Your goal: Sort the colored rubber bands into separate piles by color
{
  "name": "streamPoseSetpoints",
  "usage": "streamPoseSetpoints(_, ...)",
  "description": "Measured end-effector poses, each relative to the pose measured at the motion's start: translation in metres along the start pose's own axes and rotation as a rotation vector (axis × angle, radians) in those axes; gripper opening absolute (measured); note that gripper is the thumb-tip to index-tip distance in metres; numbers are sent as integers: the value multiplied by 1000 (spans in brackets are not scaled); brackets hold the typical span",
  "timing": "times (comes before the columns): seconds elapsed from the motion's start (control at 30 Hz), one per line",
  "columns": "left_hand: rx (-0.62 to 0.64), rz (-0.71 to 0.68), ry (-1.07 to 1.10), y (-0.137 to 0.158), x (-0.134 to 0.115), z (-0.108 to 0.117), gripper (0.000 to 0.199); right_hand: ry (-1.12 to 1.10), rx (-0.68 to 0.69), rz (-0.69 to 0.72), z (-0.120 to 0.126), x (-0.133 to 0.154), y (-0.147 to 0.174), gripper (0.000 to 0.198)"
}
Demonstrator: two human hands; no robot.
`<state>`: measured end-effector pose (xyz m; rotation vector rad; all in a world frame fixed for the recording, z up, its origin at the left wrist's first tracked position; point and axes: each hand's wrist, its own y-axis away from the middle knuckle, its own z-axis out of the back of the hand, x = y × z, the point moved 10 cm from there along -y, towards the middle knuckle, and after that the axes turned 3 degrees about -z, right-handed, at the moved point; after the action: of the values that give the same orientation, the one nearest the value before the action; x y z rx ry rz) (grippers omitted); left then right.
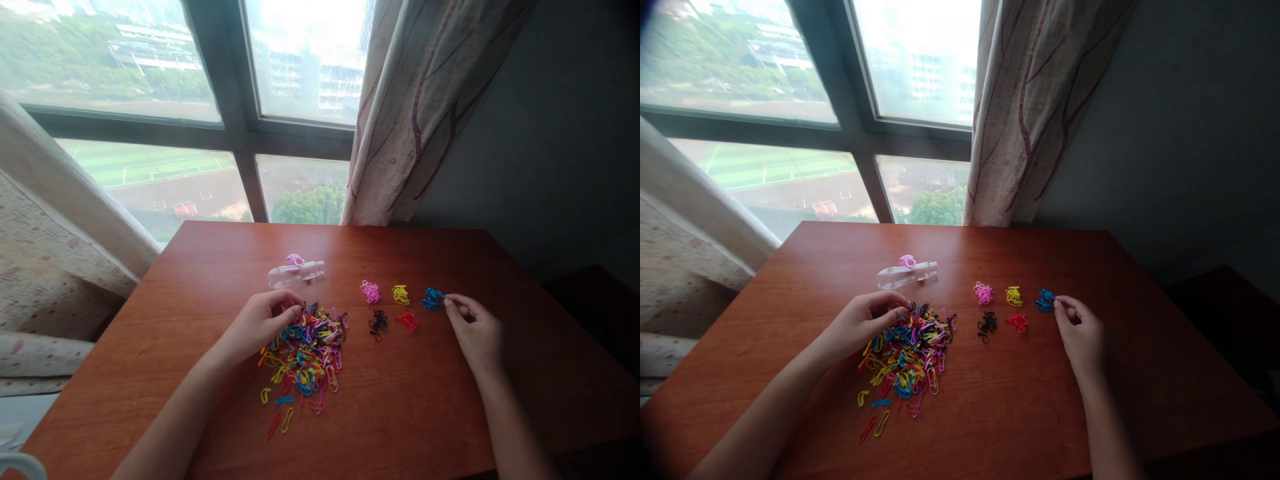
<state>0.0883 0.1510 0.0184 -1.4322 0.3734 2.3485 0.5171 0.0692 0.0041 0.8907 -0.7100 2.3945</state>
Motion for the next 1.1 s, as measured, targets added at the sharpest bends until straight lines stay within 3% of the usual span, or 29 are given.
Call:
streamPoseSetpoints(0.23,-27,-34,-71,0,-3,3,25,68,56,21,-11,-1,-4,49)
streamPoseSetpoints(0.4,-88,-89,-392,0,-5,8,18,130,35,75,-5,8,0,54)
streamPoseSetpoints(0.57,-82,-92,-702,-3,-10,1,17,81,-30,44,8,30,15,45)
streamPoseSetpoints(0.7,-78,-64,-857,-6,-14,-4,18,-18,-7,73,3,58,41,37)
streamPoseSetpoints(0.9,-62,-23,-878,-10,-10,-8,15,-151,159,226,-24,109,91,23)
streamPoseSetpoints(1.1,-64,-33,-717,-10,-9,-9,9,-251,288,325,-44,141,133,15)
